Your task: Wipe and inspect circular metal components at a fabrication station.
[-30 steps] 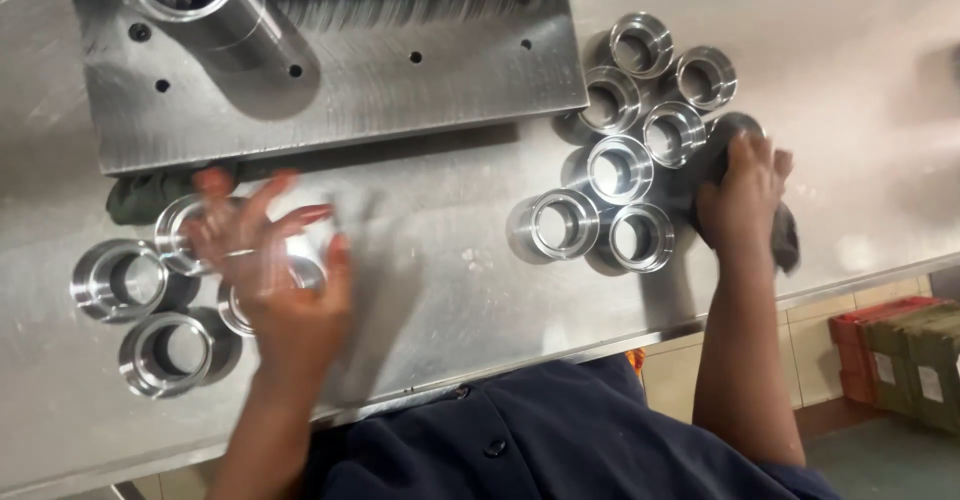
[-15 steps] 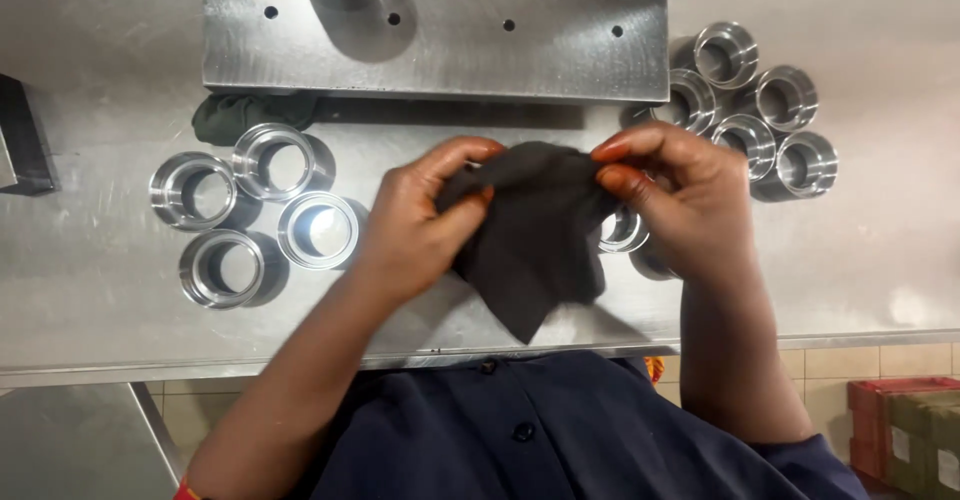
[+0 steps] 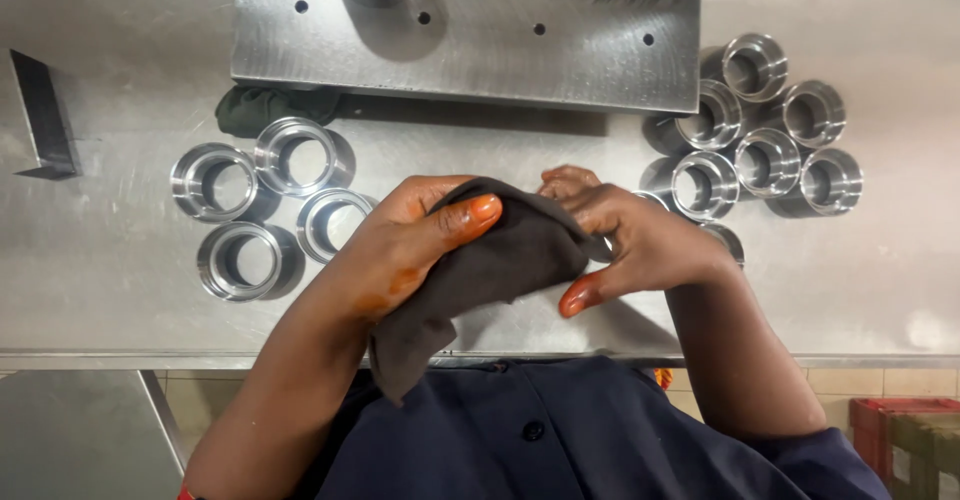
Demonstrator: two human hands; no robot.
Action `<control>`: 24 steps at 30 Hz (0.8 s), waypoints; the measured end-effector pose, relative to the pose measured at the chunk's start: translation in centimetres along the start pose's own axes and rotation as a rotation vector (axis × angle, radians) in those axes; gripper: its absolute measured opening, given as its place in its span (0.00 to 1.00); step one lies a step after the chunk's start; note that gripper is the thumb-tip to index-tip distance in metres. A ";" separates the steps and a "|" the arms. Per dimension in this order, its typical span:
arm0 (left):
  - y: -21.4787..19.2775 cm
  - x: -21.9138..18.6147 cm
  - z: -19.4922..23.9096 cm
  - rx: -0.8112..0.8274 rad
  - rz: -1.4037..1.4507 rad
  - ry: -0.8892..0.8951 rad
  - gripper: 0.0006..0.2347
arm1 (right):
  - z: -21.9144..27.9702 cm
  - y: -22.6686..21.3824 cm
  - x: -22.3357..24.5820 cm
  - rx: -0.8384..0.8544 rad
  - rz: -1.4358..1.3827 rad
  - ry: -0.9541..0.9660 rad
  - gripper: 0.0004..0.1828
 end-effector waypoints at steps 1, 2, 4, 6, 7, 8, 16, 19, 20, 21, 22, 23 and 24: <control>-0.1 -0.2 0.1 -0.005 -0.002 0.002 0.16 | 1.7 0.1 -1.6 0.002 -0.003 -0.004 0.21; -0.3 -0.5 0.2 -0.015 0.000 0.013 0.17 | 3.5 0.6 -4.1 0.155 -0.031 0.328 0.19; -1.5 -0.4 0.5 -0.029 0.005 0.021 0.17 | 5.4 1.0 -5.5 0.312 -0.060 0.661 0.19; -4.2 -0.4 0.7 -0.238 -0.113 0.206 0.18 | 3.6 0.3 -2.2 0.111 -0.046 0.183 0.17; -5.1 -0.1 1.0 -0.243 -0.111 0.207 0.18 | 3.8 0.1 -2.3 0.116 -0.048 0.181 0.17; -6.5 -0.2 1.4 -0.456 -0.481 0.327 0.20 | 4.0 -0.2 -2.2 0.062 -0.099 0.119 0.19; -9.7 5.7 2.8 -0.836 -1.930 0.320 0.26 | 4.4 2.7 -2.9 -0.210 -0.723 -0.132 0.25; -9.5 5.7 2.3 -0.817 -1.966 0.421 0.22 | 4.3 3.7 -2.9 -0.320 -1.259 -0.155 0.37; -9.6 5.9 2.0 -0.791 -1.994 0.393 0.25 | 4.5 3.2 -3.1 -0.399 -1.168 -0.095 0.36; -9.7 5.9 1.5 -0.755 -2.026 0.374 0.27 | 4.8 2.7 -3.2 -0.484 -1.070 -0.042 0.35; -9.2 5.5 1.0 -0.748 -2.028 0.385 0.27 | 4.9 2.1 -3.2 -0.491 -1.063 -0.049 0.35; -8.9 5.6 0.8 -0.711 -1.851 0.318 0.22 | 5.5 1.7 -3.4 -0.617 -0.921 0.043 0.34; -8.6 5.7 0.6 -0.673 -1.675 0.250 0.17 | 6.1 1.2 -3.6 -0.738 -0.776 0.135 0.33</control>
Point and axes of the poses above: each hand's wrist, its own z-axis away from the middle knuckle, its own y-axis out of the palm, x = y × z, the point moved 3 cm from there along -z, towards the middle knuckle, and after that the axes turned 4 degrees about -x, right-handed, at the moved point
